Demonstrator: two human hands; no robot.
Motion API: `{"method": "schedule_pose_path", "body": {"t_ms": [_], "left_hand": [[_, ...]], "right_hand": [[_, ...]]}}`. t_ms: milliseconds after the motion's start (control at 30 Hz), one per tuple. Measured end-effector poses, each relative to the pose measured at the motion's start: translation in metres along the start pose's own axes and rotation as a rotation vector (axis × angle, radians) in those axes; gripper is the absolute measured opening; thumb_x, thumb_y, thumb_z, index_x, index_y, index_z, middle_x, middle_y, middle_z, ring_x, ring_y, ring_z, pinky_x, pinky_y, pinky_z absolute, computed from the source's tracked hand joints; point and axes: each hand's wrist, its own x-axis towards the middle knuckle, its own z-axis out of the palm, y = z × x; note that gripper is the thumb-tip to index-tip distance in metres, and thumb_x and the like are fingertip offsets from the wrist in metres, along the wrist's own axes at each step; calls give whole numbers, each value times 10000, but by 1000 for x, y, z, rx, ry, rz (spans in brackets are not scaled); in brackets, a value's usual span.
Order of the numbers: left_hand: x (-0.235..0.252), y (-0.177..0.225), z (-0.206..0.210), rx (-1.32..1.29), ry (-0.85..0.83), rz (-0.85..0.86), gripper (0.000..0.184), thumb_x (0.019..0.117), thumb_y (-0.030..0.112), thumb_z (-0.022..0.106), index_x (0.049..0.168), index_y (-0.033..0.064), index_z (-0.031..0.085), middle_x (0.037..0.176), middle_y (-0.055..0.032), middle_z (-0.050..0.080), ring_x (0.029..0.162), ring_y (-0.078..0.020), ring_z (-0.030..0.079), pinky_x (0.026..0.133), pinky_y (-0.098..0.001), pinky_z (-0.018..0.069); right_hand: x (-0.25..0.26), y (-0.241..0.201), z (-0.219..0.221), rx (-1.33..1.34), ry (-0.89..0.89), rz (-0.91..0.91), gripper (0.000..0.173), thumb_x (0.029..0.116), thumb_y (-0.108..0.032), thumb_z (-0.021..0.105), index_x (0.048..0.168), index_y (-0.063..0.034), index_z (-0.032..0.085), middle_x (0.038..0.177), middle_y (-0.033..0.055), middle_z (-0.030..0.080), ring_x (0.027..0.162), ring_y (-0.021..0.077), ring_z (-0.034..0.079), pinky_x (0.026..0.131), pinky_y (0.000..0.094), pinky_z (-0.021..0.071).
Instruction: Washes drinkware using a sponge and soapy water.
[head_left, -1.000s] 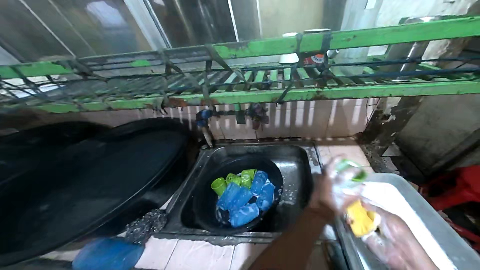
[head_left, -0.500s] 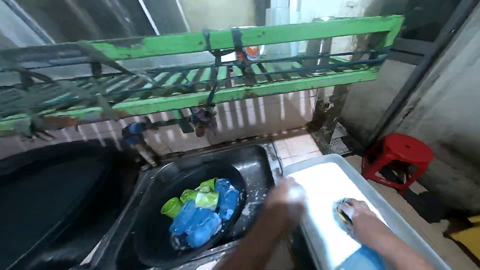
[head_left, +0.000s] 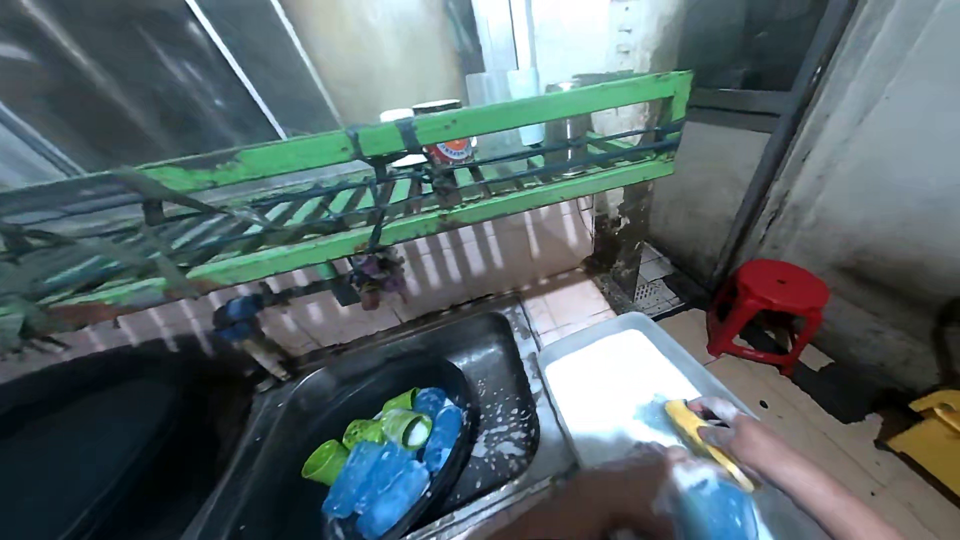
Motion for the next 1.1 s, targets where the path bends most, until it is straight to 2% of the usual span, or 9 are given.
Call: {"method": "schedule_pose_path", "body": {"t_ms": [167,233,300,467,733,833,900,1000,1100], "left_hand": [[-6,-14,-51,-757,573,31,904,758,16,790,1528,-11,316,1344,-145,603,1160,-159,649,987,-331,565],[-4,-13,-57,-1131,737,22,671,826,-30,705,1424,-13,400,1147,-135,670,1005,-173,687,899,-355,587],[-3,-2,-54,-1402,836,32,324,897,-45,601,1213,-22,535,993,-107,691,909,-167,686,851,-359,584],[0,12,-49,-1681,1003,88,215,972,16,523,1183,-7,560,996,-151,692,907,-233,695,830,-419,594],[-10,-6,-70,-1413,1432,-130,411,1005,117,625,1377,-5,498,1238,-197,624,1111,-273,626,954,-446,528],[-15,-30,-70,-1210,1460,-77,622,924,78,727,1463,13,424,1291,-204,622,1148,-269,644,971,-434,556],[-21,-35,-71,-1040,1459,6,874,840,51,782,1555,63,280,1345,-185,588,1173,-237,637,976,-402,566],[-25,-32,-75,-941,1442,56,996,787,74,831,1579,98,227,1356,-157,582,1162,-205,645,964,-372,577],[-17,-30,-73,-993,1430,47,916,805,99,814,1548,56,281,1340,-179,587,1171,-221,636,982,-387,564]], "right_hand": [[-12,-2,8,-44,-175,-36,582,1042,-347,581,1548,-100,435,1485,209,530,1359,359,529,1140,565,400],[-21,-20,12,203,-162,-147,973,919,-354,731,1652,-121,135,1639,179,326,1462,320,419,1176,505,396],[-19,-40,27,558,-95,-298,1221,755,-355,824,1645,-153,13,1600,110,383,1379,218,515,1082,413,510],[-5,-80,63,967,146,-425,1108,673,-222,865,1585,-77,252,1339,151,613,1097,216,690,892,371,619],[16,-62,76,0,451,-630,683,828,-204,812,1457,-98,567,1584,271,369,1434,430,423,1145,516,430],[6,-48,64,-301,345,-523,912,868,-478,768,1594,-95,370,1669,311,142,1509,523,245,1206,585,316],[-19,-44,58,-408,219,-493,806,927,-542,679,1574,-134,427,1671,285,181,1518,509,237,1214,610,288],[-47,-25,70,-456,-68,-482,642,962,-401,699,1495,-85,532,1617,306,308,1456,532,348,1147,663,362],[-49,-3,97,-586,-273,-393,885,873,-270,808,1598,-65,344,1675,291,149,1528,514,194,1163,679,313]]}}
